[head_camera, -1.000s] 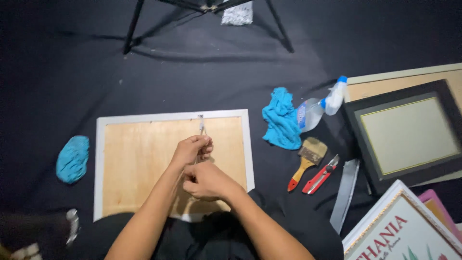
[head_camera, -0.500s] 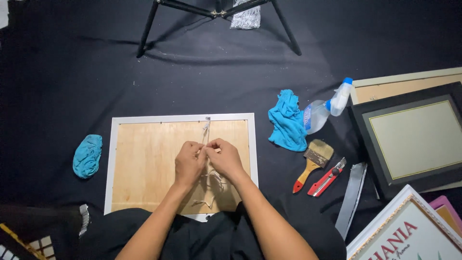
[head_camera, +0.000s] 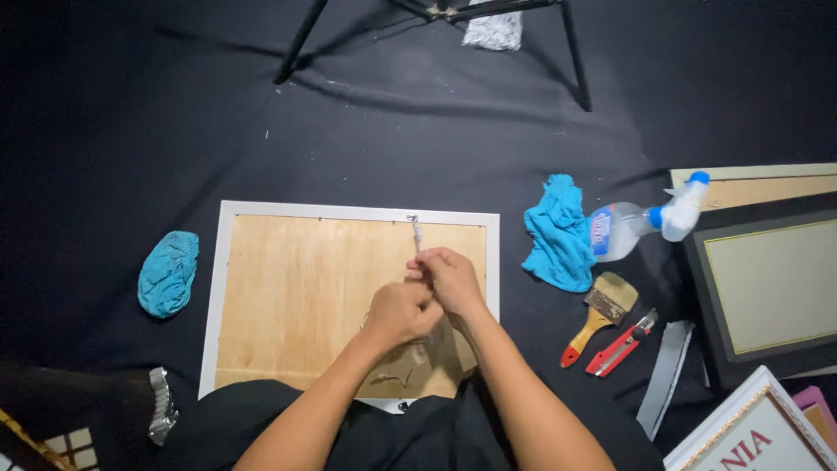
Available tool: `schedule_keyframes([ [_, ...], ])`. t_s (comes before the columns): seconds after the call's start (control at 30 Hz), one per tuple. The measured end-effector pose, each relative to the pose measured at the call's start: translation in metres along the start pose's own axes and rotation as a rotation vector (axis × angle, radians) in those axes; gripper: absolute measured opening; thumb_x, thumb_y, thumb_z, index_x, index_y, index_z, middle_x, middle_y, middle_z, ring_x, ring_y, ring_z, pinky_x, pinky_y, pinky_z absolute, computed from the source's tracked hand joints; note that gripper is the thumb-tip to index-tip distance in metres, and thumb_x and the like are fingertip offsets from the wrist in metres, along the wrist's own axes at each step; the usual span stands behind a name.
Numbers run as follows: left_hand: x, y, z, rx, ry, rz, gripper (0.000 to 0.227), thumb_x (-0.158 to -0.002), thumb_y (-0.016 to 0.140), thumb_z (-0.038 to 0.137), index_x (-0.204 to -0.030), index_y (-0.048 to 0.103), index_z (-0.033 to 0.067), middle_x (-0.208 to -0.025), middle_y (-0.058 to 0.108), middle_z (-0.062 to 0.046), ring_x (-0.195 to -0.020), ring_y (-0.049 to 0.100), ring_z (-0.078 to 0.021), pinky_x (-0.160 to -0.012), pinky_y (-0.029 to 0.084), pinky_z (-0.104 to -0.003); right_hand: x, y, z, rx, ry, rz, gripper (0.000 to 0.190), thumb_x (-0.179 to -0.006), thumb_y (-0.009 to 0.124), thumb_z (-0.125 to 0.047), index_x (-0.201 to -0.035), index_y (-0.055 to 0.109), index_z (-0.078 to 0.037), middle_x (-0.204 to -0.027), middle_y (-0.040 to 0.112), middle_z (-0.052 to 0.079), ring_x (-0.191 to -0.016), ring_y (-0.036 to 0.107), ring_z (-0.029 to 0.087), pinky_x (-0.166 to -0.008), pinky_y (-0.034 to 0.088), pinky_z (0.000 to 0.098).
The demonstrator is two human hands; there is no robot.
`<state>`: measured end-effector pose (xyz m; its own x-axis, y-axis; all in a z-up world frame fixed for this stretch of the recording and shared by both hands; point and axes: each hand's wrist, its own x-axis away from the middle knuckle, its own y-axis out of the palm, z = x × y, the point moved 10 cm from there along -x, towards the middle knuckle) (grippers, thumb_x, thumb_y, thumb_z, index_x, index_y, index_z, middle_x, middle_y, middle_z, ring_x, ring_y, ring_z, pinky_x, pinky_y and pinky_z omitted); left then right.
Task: The person threads a hanging wire through eyelets on the back of a picture frame, removes the backing board, and then uses a brush to clean the glass surface.
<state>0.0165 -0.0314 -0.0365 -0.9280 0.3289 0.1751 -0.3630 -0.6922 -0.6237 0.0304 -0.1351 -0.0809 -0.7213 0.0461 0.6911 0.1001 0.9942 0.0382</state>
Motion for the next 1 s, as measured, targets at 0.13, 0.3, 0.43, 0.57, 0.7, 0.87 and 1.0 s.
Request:
schedule_keyframes([
  [0.13,-0.006,-0.02,-0.055,0.207,-0.432,0.158,0.032,-0.081,0.061,0.035,-0.057,0.065,0.0135,-0.056,0.061,-0.01,-0.063,0.067,-0.0221,-0.059,0.051,-0.034,0.022,0.001,-0.029,-0.084,-0.028,0.015,0.021,-0.097,0.058,-0.02,-0.101,0.069,-0.003,-0.09,0.073,0.008,-0.079,0.07,0.015,-0.067,0.053,0.0254],
  [0.3,-0.005,-0.002,-0.075,0.571,-0.716,0.045,0.034,-0.092,0.06,0.048,-0.091,0.075,0.0176,-0.078,0.076,-0.001,-0.081,0.071,-0.0179,-0.069,0.057,-0.033,0.036,0.008,-0.024,-0.05,0.059,-0.005,0.016,-0.096,0.059,-0.02,-0.097,0.067,-0.006,-0.087,0.072,0.006,-0.073,0.071,0.014,-0.06,0.056,0.0238],
  [0.43,-0.019,0.032,-0.057,1.345,-0.704,0.05,0.016,-0.095,0.066,0.026,-0.099,0.071,0.0104,-0.059,0.061,-0.001,-0.049,0.059,-0.0123,-0.047,0.055,-0.026,0.042,0.012,-0.03,-0.035,0.103,0.007,0.012,-0.09,0.065,-0.018,-0.093,0.068,-0.007,-0.08,0.072,0.006,-0.065,0.069,0.014,-0.053,0.056,0.0238],
  [0.57,-0.016,0.007,-0.049,1.458,-0.7,0.085,0.022,-0.095,0.068,0.026,-0.109,0.067,0.0094,-0.06,0.055,-0.004,-0.044,0.049,-0.0097,-0.036,0.05,-0.025,0.041,0.02,-0.014,0.038,0.103,-0.045,0.014,-0.09,0.064,-0.018,-0.091,0.07,-0.005,-0.08,0.072,0.01,-0.064,0.07,0.018,-0.052,0.056,0.0265],
  [0.7,-0.013,-0.019,-0.043,1.556,-0.732,0.182,0.011,-0.095,0.063,0.016,-0.095,0.059,0.0061,-0.095,0.072,-0.009,-0.081,0.071,-0.016,-0.068,0.06,-0.029,0.039,0.015,-0.012,0.25,0.043,-0.023,0.016,-0.088,0.062,-0.016,-0.088,0.073,-0.004,-0.079,0.074,0.013,-0.058,0.068,0.017,-0.049,0.052,0.0267],
  [0.87,-0.025,0.022,-0.072,1.518,-0.662,0.093,0.012,-0.09,0.075,0.014,-0.091,0.064,0.0096,-0.086,0.072,-0.004,-0.08,0.075,-0.014,-0.07,0.063,-0.026,0.035,0.011,-0.015,0.693,-0.045,-0.05,0.026,-0.091,0.056,-0.021,-0.09,0.079,-0.008,-0.075,0.075,0.013,-0.065,0.071,0.021,-0.057,0.052,0.0333],
  [1.0,-0.025,0.002,-0.069,0.752,-0.463,0.067,0.015,-0.087,0.08,0.034,-0.09,0.08,0.0189,-0.064,0.057,0.0,-0.062,0.061,-0.0097,-0.057,0.052,-0.025,0.029,-0.001,-0.015,0.915,-0.029,0.001,0.031,-0.09,0.057,-0.028,-0.095,0.081,-0.009,-0.089,0.077,0.016,-0.092,0.073,0.033,-0.077,0.055,0.0422],
])
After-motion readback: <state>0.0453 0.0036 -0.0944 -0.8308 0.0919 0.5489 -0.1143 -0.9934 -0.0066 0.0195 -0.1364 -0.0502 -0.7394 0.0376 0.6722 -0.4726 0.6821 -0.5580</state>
